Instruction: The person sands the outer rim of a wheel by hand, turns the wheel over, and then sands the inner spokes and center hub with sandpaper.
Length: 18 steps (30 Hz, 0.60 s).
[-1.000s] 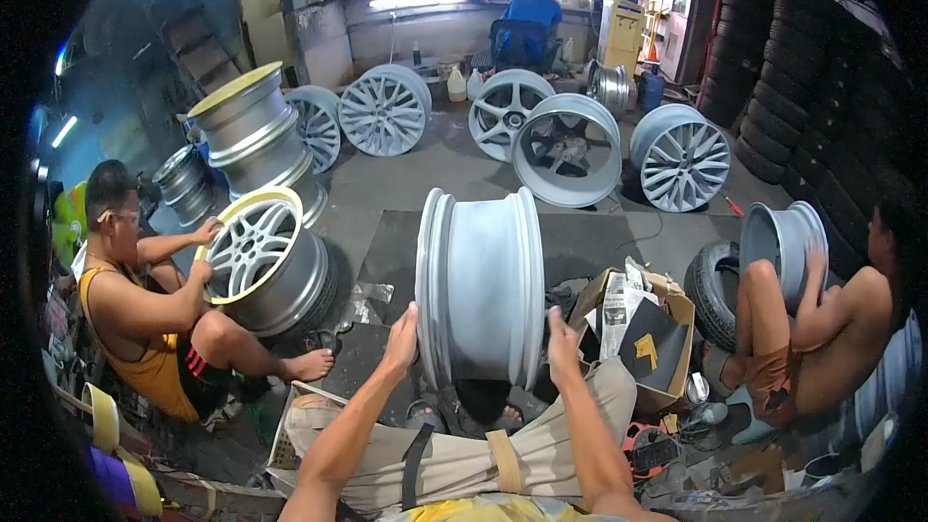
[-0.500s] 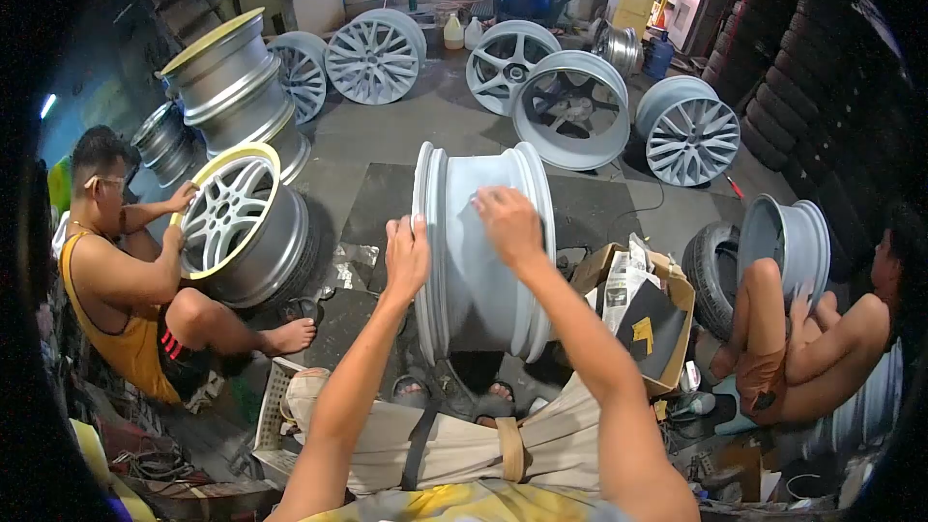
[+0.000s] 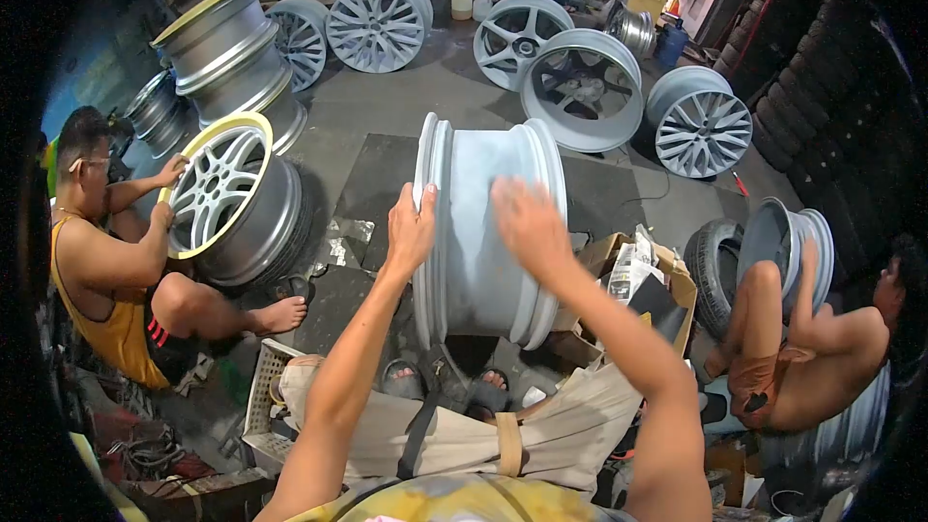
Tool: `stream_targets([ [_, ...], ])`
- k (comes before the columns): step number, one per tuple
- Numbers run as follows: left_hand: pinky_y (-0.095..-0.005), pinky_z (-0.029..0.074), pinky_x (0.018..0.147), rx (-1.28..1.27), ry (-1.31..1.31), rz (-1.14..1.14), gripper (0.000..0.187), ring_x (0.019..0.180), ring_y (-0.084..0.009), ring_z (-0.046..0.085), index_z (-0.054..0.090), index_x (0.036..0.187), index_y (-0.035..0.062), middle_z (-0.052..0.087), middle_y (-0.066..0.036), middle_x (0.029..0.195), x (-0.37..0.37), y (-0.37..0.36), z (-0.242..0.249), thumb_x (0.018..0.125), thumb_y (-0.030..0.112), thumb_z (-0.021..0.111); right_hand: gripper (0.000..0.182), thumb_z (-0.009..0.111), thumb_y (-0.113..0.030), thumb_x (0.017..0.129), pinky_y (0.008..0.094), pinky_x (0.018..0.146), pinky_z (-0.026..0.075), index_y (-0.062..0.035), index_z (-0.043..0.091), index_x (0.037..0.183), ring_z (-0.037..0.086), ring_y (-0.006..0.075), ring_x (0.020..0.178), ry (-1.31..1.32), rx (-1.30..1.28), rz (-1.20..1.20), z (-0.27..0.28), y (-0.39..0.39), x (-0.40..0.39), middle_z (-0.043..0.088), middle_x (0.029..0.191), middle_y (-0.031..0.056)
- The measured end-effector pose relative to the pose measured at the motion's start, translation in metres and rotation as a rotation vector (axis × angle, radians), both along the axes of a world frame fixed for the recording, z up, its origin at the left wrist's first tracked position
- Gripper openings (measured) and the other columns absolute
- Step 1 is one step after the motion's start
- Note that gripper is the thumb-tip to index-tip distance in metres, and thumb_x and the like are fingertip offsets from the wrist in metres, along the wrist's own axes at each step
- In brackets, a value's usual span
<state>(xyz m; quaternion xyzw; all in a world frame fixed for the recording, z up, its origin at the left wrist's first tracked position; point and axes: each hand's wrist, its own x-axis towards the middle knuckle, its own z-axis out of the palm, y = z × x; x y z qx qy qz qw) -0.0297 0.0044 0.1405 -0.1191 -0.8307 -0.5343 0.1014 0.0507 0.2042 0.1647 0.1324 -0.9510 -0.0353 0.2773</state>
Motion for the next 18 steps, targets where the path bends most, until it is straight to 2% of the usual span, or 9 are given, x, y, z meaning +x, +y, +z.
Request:
stream_targets([
  [2,-0.0539,0.046,0.079,0.078,0.005,-0.033,0.043,0.088,-0.0509,0.06,0.055,0.097,-0.0058,0.063,-0.031,0.089,0.004,-0.003,0.001,0.103,0.037,0.048,0.032,0.051,-0.023,0.097,0.0507,0.103,0.045,-0.001,0.067,0.115,0.06,0.0358,0.119,0.061,-0.079,-0.068,0.001,0.023,-0.078,0.067,0.121,0.0178],
  [4,-0.0535,0.045,0.079,0.087,0.033,-0.034,0.043,0.088,-0.0503,0.06,0.056,0.096,-0.0064,0.063,-0.031,0.09,0.001,-0.004,0.003,0.103,0.036,0.048,0.038,0.048,-0.028,0.099,0.0511,0.1,0.045,0.002,0.072,0.098,0.065,0.0401,0.106,-0.282,-0.285,-0.253,0.032,0.009,-0.12,0.071,0.103,0.0213],
  [6,-0.053,0.045,0.079,0.101,0.05,-0.049,0.044,0.088,-0.0497,0.06,0.057,0.096,-0.0069,0.062,-0.031,0.09,-0.003,-0.005,0.002,0.103,0.035,0.047,0.04,0.05,-0.028,0.098,0.0535,0.101,0.043,0.003,0.073,0.087,0.067,0.0429,0.094,-0.236,-0.603,-0.306,-0.005,-0.008,-0.161,0.071,0.089,0.0228],
  [8,-0.0516,0.045,0.08,0.108,0.129,0.004,0.045,0.091,-0.0483,0.06,0.059,0.093,-0.0078,0.061,-0.03,0.092,-0.014,-0.001,0.001,0.104,0.033,0.045,0.038,0.048,-0.025,0.099,0.0541,0.104,0.04,0.0034,0.072,0.097,0.064,0.0429,0.104,-0.129,-0.729,-0.087,0.007,-0.061,-0.116,0.07,0.104,0.0229],
  [10,-0.0502,0.044,0.082,0.191,0.054,0.005,0.047,0.092,-0.0473,0.059,0.06,0.092,-0.0082,0.061,-0.028,0.094,-0.022,0.003,0.004,0.106,0.033,0.042,0.035,0.047,-0.021,0.1,0.0524,0.108,0.038,0.0037,0.069,0.112,0.057,0.0413,0.121,0.247,-0.686,-0.042,-0.021,-0.097,-0.061,0.066,0.121,0.0213],
  [12,-0.0494,0.044,0.083,0.191,0.009,0.02,0.052,0.093,-0.0471,0.058,0.06,0.094,-0.0079,0.062,-0.027,0.095,-0.025,0.006,0.007,0.107,0.036,0.036,0.035,0.048,-0.017,0.1,0.0514,0.112,0.034,0.0031,0.064,0.124,0.048,0.0398,0.132,0.221,-0.691,0.008,-0.049,-0.113,0.006,0.06,0.133,0.0195],
  [14,-0.0493,0.043,0.083,0.238,0.053,0.058,0.056,0.092,-0.046,0.058,0.06,0.095,-0.0074,0.061,-0.027,0.095,-0.028,0.009,-0.001,0.108,0.039,0.031,0.035,0.052,-0.015,0.099,0.0499,0.112,0.035,0.0036,0.064,0.125,0.051,0.0385,0.13,0.111,-0.672,0.026,-0.071,-0.124,0.056,0.06,0.132,0.0194],
  [15,-0.0493,0.043,0.083,0.236,0.044,0.056,0.056,0.092,-0.046,0.058,0.06,0.095,-0.0074,0.061,-0.027,0.095,-0.024,0.009,-0.003,0.108,0.039,0.031,0.035,0.052,-0.015,0.099,0.0499,0.112,0.035,0.0036,0.064,0.125,0.051,0.0385,0.13,0.104,-0.674,0.02,-0.067,-0.122,0.054,0.06,0.132,0.0194],
  [18,-0.0479,0.043,0.085,0.284,-0.025,0.013,0.059,0.093,-0.044,0.057,0.059,0.097,-0.008,0.061,-0.027,0.096,-0.004,0.002,-0.003,0.109,0.04,0.027,0.033,0.054,-0.015,0.098,0.0468,0.104,0.044,0.0029,0.064,0.125,0.057,0.0382,0.122,0.16,-0.713,0.157,-0.039,-0.106,0.006,0.061,0.13,0.0187],
])
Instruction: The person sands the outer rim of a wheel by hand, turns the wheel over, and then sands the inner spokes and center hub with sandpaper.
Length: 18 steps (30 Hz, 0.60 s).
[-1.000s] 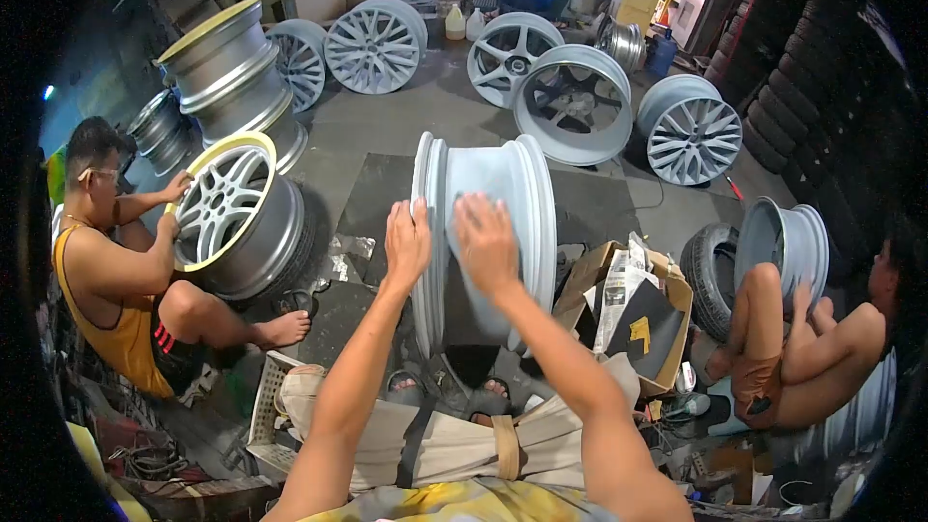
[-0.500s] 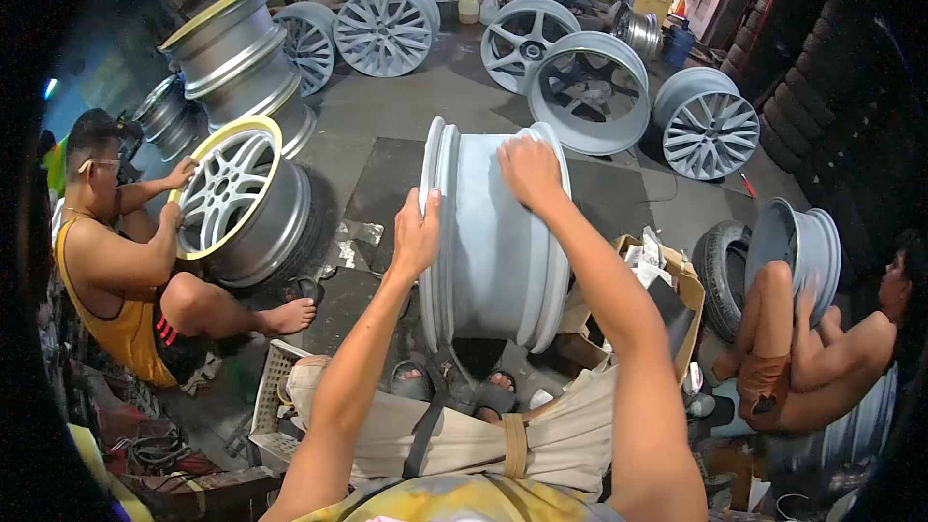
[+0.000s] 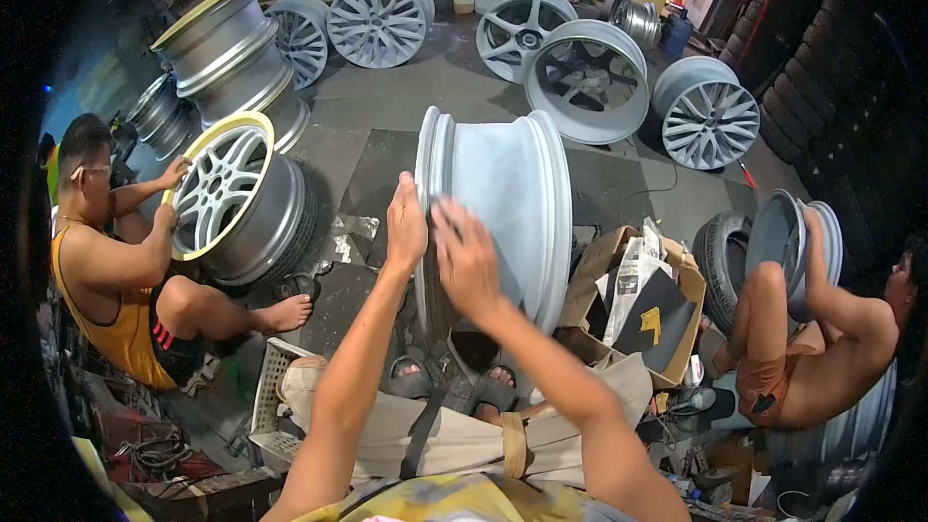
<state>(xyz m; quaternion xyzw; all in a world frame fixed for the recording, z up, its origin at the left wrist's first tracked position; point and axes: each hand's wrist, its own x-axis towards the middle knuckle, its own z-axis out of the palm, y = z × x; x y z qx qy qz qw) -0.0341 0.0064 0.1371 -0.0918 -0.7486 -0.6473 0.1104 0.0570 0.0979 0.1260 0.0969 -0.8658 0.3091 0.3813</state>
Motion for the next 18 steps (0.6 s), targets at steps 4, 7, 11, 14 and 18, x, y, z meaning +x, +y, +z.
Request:
stream_targets([
  [4,-0.0456,0.043,0.087,-0.032,0.043,-0.025,0.061,0.096,-0.0414,0.059,0.059,0.102,-0.0104,0.062,-0.029,0.1,0.021,-0.012,-0.002,0.109,0.041,0.026,0.03,0.053,-0.025,0.098,0.0473,0.086,0.051,-0.003,0.073,0.104,0.065,0.041,0.097,-0.127,-0.081,0.024,0.032,0.043,-0.153,0.066,0.108,0.0224],
  [7,-0.0427,0.043,0.097,-0.052,0.046,0.113,0.071,0.107,-0.0397,0.061,0.06,0.12,-0.0131,0.066,-0.029,0.113,0.016,-0.006,-0.002,0.108,0.047,0.024,0.033,0.052,-0.028,0.098,0.0474,0.083,0.051,-0.0038,0.074,0.097,0.065,0.0417,0.094,-0.225,-0.129,0.004,0.028,0.054,-0.203,0.067,0.102,0.0233],
  [11,-0.0344,0.044,0.099,0.17,-0.206,-0.128,0.087,0.108,-0.024,0.062,0.063,0.117,-0.0088,0.068,-0.018,0.111,-0.021,-0.012,-0.028,0.104,0.063,0.015,0.033,0.051,-0.025,0.099,0.0447,0.093,0.051,-0.0059,0.069,0.119,0.063,0.0384,0.11,-0.081,-0.253,0.13,0.028,0.017,-0.122,0.065,0.121,0.0201],
  [14,-0.0324,0.048,0.091,0.603,-0.323,-0.224,0.077,0.096,-0.0175,0.061,0.061,0.11,0.0002,0.067,-0.011,0.1,-0.016,-0.007,-0.018,0.105,0.062,0.015,0.031,0.059,-0.009,0.094,0.0476,0.107,0.044,-0.0038,0.068,0.123,0.055,0.0367,0.128,0.095,-0.118,0.141,-0.007,-0.011,-0.022,0.061,0.133,0.0168],
  [18,-0.0338,0.048,0.089,0.568,-0.268,-0.181,0.078,0.093,-0.0196,0.062,0.062,0.113,-0.0049,0.067,-0.013,0.1,0.007,-0.009,-0.01,0.106,0.059,0.017,0.032,0.062,-0.005,0.092,0.0458,0.108,0.044,-0.0027,0.068,0.124,0.058,0.0355,0.124,0.076,0.069,0.151,0.009,-0.005,-0.007,0.062,0.131,0.0156],
])
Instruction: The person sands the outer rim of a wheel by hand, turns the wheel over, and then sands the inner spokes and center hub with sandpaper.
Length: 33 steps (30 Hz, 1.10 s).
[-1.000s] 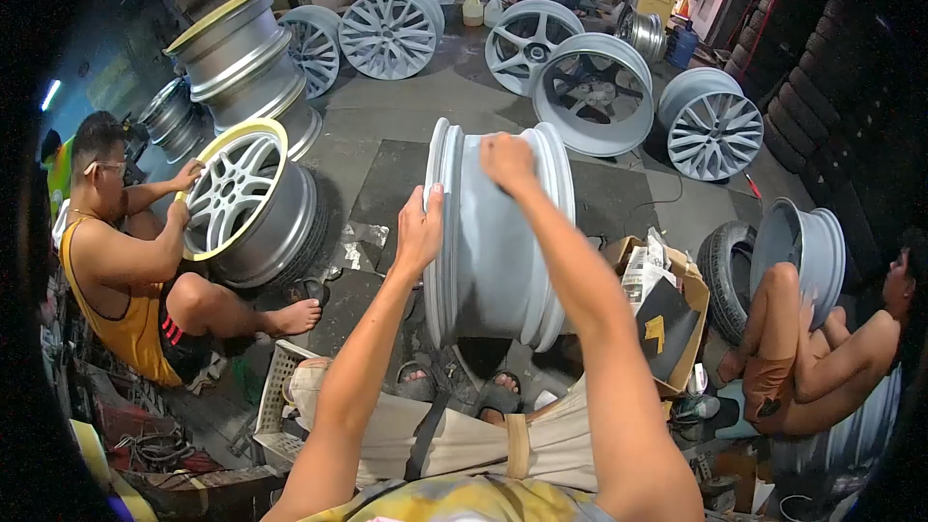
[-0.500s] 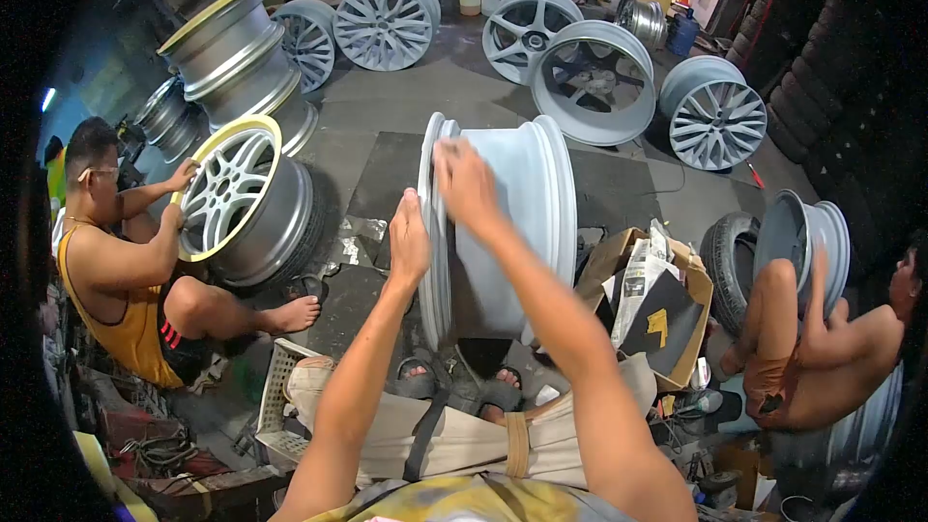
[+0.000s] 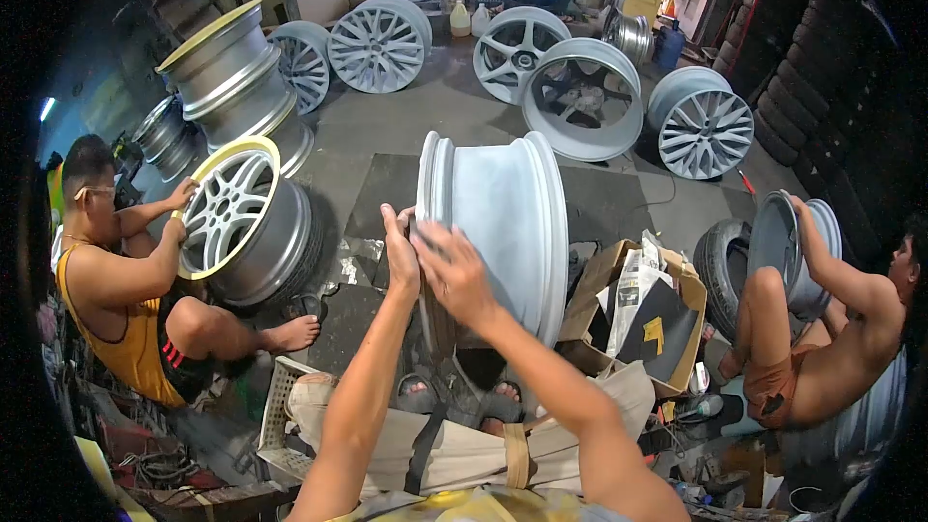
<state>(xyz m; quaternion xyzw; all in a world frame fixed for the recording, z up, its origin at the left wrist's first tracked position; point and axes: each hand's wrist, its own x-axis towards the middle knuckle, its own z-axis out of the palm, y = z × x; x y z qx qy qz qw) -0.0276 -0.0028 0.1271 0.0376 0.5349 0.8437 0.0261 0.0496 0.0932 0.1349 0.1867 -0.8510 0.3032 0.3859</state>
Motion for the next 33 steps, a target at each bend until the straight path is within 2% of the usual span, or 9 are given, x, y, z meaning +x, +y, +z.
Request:
stream_targets([
  [4,-0.0342,0.046,0.081,-0.34,0.174,0.148,0.058,0.085,-0.0196,0.058,0.063,0.101,-0.0075,0.064,-0.012,0.087,0.028,-0.009,-0.009,0.109,0.041,0.031,0.026,0.056,-0.018,0.098,0.0387,0.089,0.052,-0.0025,0.072,0.113,0.067,0.0336,0.104,-0.264,-0.262,0.023,0.04,0.018,-0.102,0.065,0.122,0.0154],
  [5,-0.0332,0.044,0.075,-0.471,0.247,0.239,0.048,0.078,-0.016,0.049,0.059,0.095,-0.0071,0.055,-0.01,0.079,0.04,-0.008,0.0,0.108,0.034,0.038,0.034,0.055,-0.032,0.098,0.0446,0.088,0.051,-0.0036,0.074,0.103,0.066,0.0372,0.102,-0.236,-0.299,0.017,0.031,0.03,-0.145,0.067,0.116,0.0191],
  [10,-0.0326,0.042,0.07,-0.487,0.238,0.205,0.047,0.076,-0.0139,0.043,0.056,0.09,-0.0074,0.051,-0.007,0.076,0.047,-0.017,-0.003,0.107,0.034,0.042,0.035,0.058,-0.039,0.094,0.0451,0.089,0.049,-0.0095,0.077,0.093,0.064,0.0388,0.103,-0.509,-0.199,-0.123,0.007,0.06,-0.245,0.069,0.109,0.0193],
  [14,-0.0311,0.042,0.075,-0.528,0.256,0.182,0.05,0.08,-0.0101,0.044,0.062,0.099,-0.0045,0.054,-0.001,0.083,0.009,-0.01,-0.01,0.108,0.04,0.041,0.032,0.056,-0.033,0.097,0.0422,0.085,0.051,-0.0091,0.077,0.102,0.064,0.0332,0.1,-0.241,-0.322,-0.078,0.026,0.029,-0.166,0.064,0.108,0.0143],
  [17,-0.0294,0.045,0.077,-0.257,-0.199,-0.135,0.06,0.082,-0.0144,0.056,0.07,0.102,0.0059,0.065,-0.002,0.092,-0.028,-0.018,0.008,0.104,0.057,0.038,0.029,0.057,-0.022,0.099,0.0436,0.089,0.051,-0.0041,0.073,0.114,0.063,0.0329,0.104,-0.163,-0.45,0.037,0.017,-0.005,-0.063,0.063,0.111,0.0157],
  [21,-0.036,0.045,0.095,-0.174,-0.219,-0.406,0.066,0.101,-0.0205,0.062,0.071,0.107,0.0036,0.07,-0.01,0.105,-0.073,-0.033,0.005,0.104,0.059,0.034,0.034,0.069,-0.014,0.089,0.0497,0.11,0.04,-0.0089,0.07,0.122,0.057,0.0274,0.123,-0.023,0.072,-0.07,-0.063,-0.033,0.069,0.062,0.123,0.0124],
  [24,-0.0369,0.047,0.092,-0.442,-0.059,-0.286,0.067,0.099,-0.0224,0.063,0.069,0.107,-0.0032,0.07,-0.012,0.107,-0.078,-0.021,0.023,0.104,0.056,0.037,0.038,0.072,-0.013,0.085,0.0493,0.109,0.042,-0.0097,0.068,0.122,0.056,0.0258,0.125,-0.206,0.363,0.136,-0.108,-0.008,0.135,0.063,0.122,0.0093],
  [28,-0.0496,0.048,0.091,-0.894,0.199,0.0,0.06,0.106,-0.0425,0.065,0.063,0.11,-0.0085,0.067,-0.028,0.114,-0.079,0.019,0.027,0.101,0.048,0.045,0.036,0.07,-0.012,0.086,0.0484,0.108,0.043,-0.0077,0.068,0.121,0.057,0.0264,0.126,-0.202,0.203,-0.009,-0.074,0.036,0.139,0.062,0.13,0.01],
  [33,-0.0575,0.046,0.089,-0.925,0.27,0.151,0.048,0.103,-0.0536,0.06,0.061,0.099,-0.0083,0.065,-0.036,0.101,-0.061,0.026,0.02,0.101,0.037,0.047,0.042,0.065,-0.011,0.09,0.0501,0.114,0.036,-0.0087,0.062,0.132,0.054,0.0281,0.131,-0.113,0.408,-0.169,-0.012,0.073,0.072,0.058,0.138,0.0113],
])
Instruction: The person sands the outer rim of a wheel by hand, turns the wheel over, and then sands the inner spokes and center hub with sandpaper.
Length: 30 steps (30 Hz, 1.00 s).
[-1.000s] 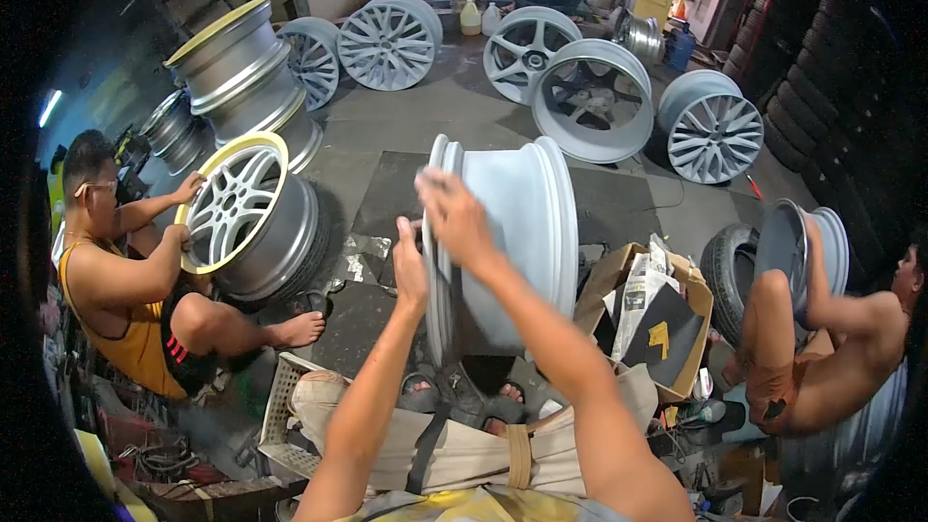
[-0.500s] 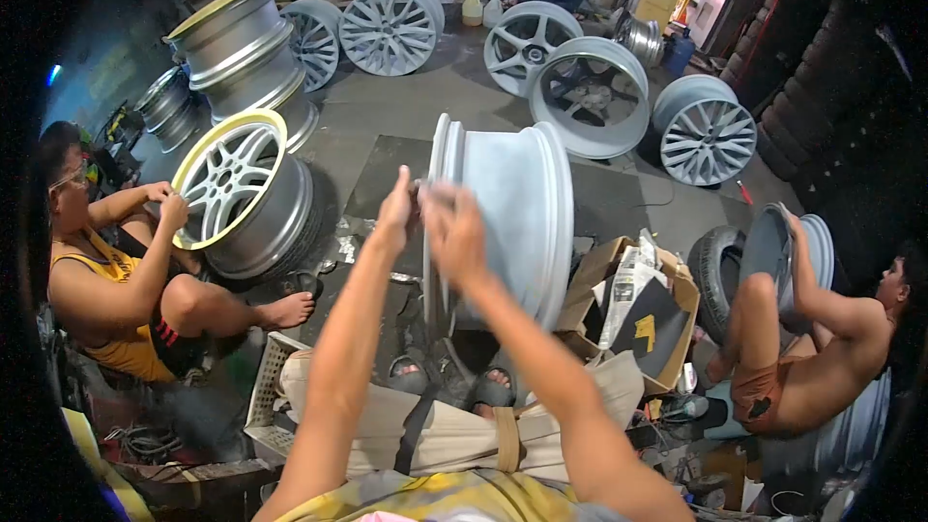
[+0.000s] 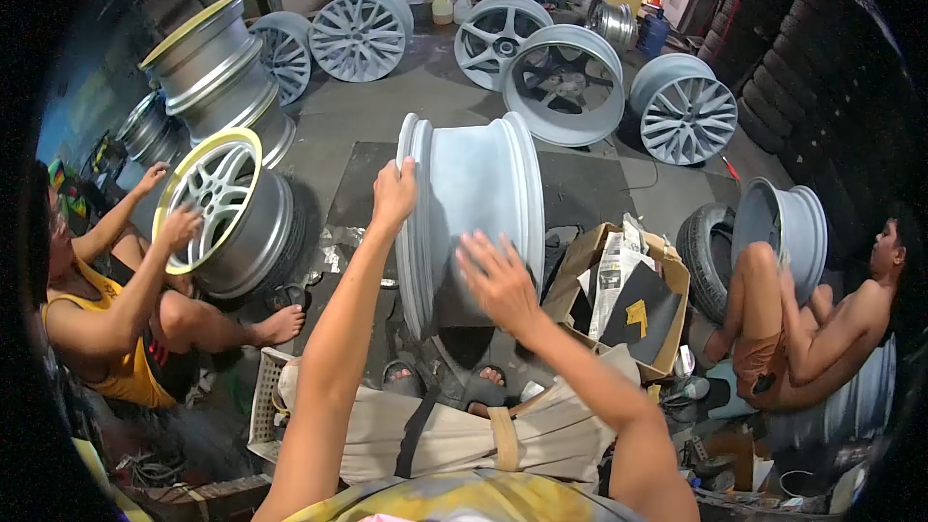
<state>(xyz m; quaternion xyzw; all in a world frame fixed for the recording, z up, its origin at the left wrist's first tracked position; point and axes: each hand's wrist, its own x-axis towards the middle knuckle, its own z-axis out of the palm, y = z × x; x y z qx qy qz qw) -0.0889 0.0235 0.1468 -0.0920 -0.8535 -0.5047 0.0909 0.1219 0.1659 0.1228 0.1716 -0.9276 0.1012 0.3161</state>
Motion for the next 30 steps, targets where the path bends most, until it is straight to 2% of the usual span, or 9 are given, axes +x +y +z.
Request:
stream_targets([
  [3,-0.0579,0.045,0.088,0.001,0.034,-0.02,0.047,0.1,-0.054,0.06,0.061,0.096,-0.0083,0.065,-0.036,0.1,0.02,-0.009,0.009,0.101,0.036,0.047,0.031,0.061,-0.015,0.094,0.0506,0.112,0.036,-0.0072,0.068,0.122,0.056,0.0303,0.127,0.065,-0.021,0.007,0.026,0.002,-0.078,0.06,0.136,0.0124],
  [7,-0.0532,0.045,0.084,-0.014,0.039,0.039,0.051,0.096,-0.051,0.062,0.061,0.095,-0.0094,0.064,-0.034,0.092,0.023,-0.008,0.009,0.104,0.038,0.043,0.036,0.047,-0.027,0.1,0.0573,0.109,0.035,-0.0028,0.073,0.093,0.067,0.0404,0.097,-0.235,-0.251,-0.188,0.049,-0.003,-0.207,0.072,0.097,0.0208],
  [9,-0.0531,0.045,0.085,-0.046,0.043,0.027,0.056,0.096,-0.0511,0.062,0.063,0.095,-0.0093,0.065,-0.035,0.093,0.014,-0.009,0.013,0.106,0.039,0.038,0.04,0.045,-0.026,0.1,0.0574,0.106,0.037,-0.0021,0.071,0.08,0.068,0.0436,0.081,-0.123,-0.416,-0.311,0.034,-0.015,-0.248,0.069,0.079,0.0224],
  [11,-0.0535,0.045,0.086,-0.038,0.028,0.032,0.061,0.099,-0.0515,0.062,0.065,0.096,-0.0092,0.065,-0.035,0.095,0.004,-0.006,0.01,0.106,0.043,0.034,0.039,0.044,-0.024,0.101,0.0561,0.104,0.04,-0.0013,0.07,0.083,0.068,0.0427,0.086,-0.099,-0.508,-0.285,0.038,-0.034,-0.233,0.07,0.085,0.0233],
  [14,-0.0541,0.046,0.088,-0.013,0.03,0.019,0.059,0.103,-0.0518,0.062,0.064,0.1,-0.0097,0.066,-0.036,0.098,-0.004,0.001,0.017,0.104,0.044,0.04,0.038,0.052,-0.018,0.098,0.0491,0.113,0.032,0.0001,0.061,0.13,0.051,0.0294,0.132,0.093,-0.395,-0.108,0.008,-0.047,-0.135,0.058,0.137,0.0178],
  [18,-0.0554,0.049,0.084,-0.171,0.172,-0.007,0.05,0.093,-0.0524,0.064,0.05,0.109,-0.0099,0.066,-0.035,0.094,0.015,0.001,0.022,0.094,0.036,0.063,0.043,0.059,-0.015,0.092,0.0492,0.117,0.028,-0.0053,0.059,0.134,0.046,0.0243,0.139,-0.002,0.147,0.036,-0.034,-0.002,-0.007,0.053,0.145,0.0125],
  [23,-0.054,0.052,0.078,-0.239,0.164,0.005,0.053,0.087,-0.0516,0.065,0.044,0.105,-0.0064,0.066,-0.034,0.089,0.034,0.0,0.02,0.087,0.034,0.073,0.037,0.054,-0.023,0.096,0.0535,0.115,0.029,-0.0082,0.062,0.129,0.051,0.0268,0.133,-0.015,0.121,-0.187,0.029,0.046,-0.08,0.057,0.14,0.0124],
  [27,-0.0549,0.052,0.077,-0.331,0.173,0.052,0.052,0.084,-0.052,0.066,0.044,0.102,-0.0062,0.066,-0.034,0.089,0.045,-0.005,0.025,0.088,0.036,0.071,0.039,0.047,-0.034,0.1,0.0553,0.111,0.033,-0.0054,0.073,0.104,0.067,0.0337,0.104,-0.376,0.149,-0.362,0.06,0.063,-0.212,0.073,0.105,0.0137],
  [30,-0.0563,0.052,0.079,-0.334,0.163,0.05,0.052,0.087,-0.0522,0.066,0.047,0.103,-0.0071,0.066,-0.035,0.09,0.038,-0.005,0.027,0.09,0.039,0.068,0.04,0.048,-0.034,0.099,0.0537,0.11,0.035,-0.0054,0.075,0.092,0.069,0.0375,0.091,-0.331,-0.011,-0.474,0.034,0.05,-0.255,0.074,0.094,0.0141],
])
